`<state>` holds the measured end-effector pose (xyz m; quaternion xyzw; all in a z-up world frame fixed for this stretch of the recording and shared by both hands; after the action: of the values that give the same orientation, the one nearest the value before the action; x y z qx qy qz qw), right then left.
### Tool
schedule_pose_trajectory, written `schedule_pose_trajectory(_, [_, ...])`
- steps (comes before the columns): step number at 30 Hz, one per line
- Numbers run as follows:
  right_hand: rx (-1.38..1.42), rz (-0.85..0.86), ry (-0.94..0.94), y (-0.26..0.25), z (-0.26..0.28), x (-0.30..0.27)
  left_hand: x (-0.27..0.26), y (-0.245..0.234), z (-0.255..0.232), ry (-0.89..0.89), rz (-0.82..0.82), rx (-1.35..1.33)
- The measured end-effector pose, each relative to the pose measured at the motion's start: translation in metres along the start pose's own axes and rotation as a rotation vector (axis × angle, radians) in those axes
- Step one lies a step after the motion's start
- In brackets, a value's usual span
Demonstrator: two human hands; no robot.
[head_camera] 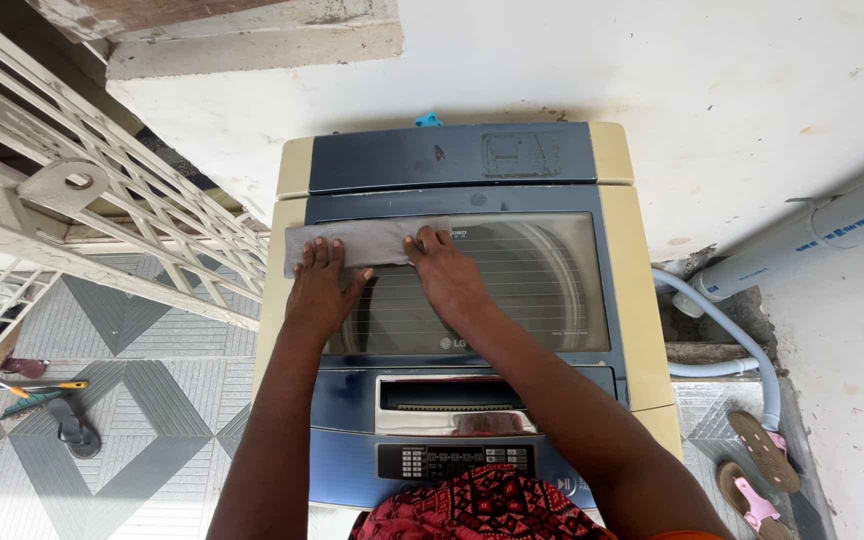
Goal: The person wipes down the glass lid and top surfaces of a washing machine using a cloth.
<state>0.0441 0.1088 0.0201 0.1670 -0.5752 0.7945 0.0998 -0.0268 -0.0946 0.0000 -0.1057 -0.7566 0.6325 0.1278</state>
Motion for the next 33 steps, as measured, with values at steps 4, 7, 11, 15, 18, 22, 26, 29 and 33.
schedule_pose_trajectory(4, [-0.022,-0.025,-0.006,-0.005,0.002,-0.012,-0.015,0.006,0.002,0.046,-0.021,0.006])
schedule_pose_trajectory(7, [-0.095,-0.033,-0.021,-0.01,0.003,-0.03,-0.048,0.003,-0.012,0.043,-0.025,0.005])
schedule_pose_trajectory(11, [-0.096,0.035,-0.042,-0.031,0.005,-0.082,-0.099,-0.008,-0.04,0.003,0.097,-0.021])
schedule_pose_trajectory(15, [-0.046,0.109,0.011,-0.063,0.012,-0.135,-0.132,-0.033,-0.061,0.036,0.183,-0.029])
schedule_pose_trajectory(18, [-0.022,0.156,0.052,-0.072,0.012,-0.14,-0.136,-0.042,-0.071,0.017,0.312,-0.049])
schedule_pose_trajectory(22, [-0.031,0.1,0.094,-0.068,0.003,-0.127,-0.113,-0.028,-0.069,0.084,0.238,0.05])
schedule_pose_trajectory(26, [-0.006,-0.007,0.072,-0.07,-0.013,-0.107,-0.087,-0.003,-0.053,0.216,0.042,0.075])
schedule_pose_trajectory(29, [-0.009,0.074,0.099,-0.078,-0.022,-0.113,-0.093,0.007,-0.046,0.392,-0.131,0.186])
schedule_pose_trajectory(33, [-0.081,0.07,0.087,-0.107,-0.035,-0.141,-0.106,0.0,-0.064,0.407,0.0,0.199])
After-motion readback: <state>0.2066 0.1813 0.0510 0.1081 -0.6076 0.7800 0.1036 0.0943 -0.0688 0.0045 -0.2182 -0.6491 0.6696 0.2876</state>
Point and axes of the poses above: each hand's wrist, its own x-axis towards the middle knuckle, its own y-axis out of the palm, z = x × y, the point moved 2 cm from there along x, towards the middle knuckle, and after that the axes turned 11 degrees about -z, right-handed, at the moved point
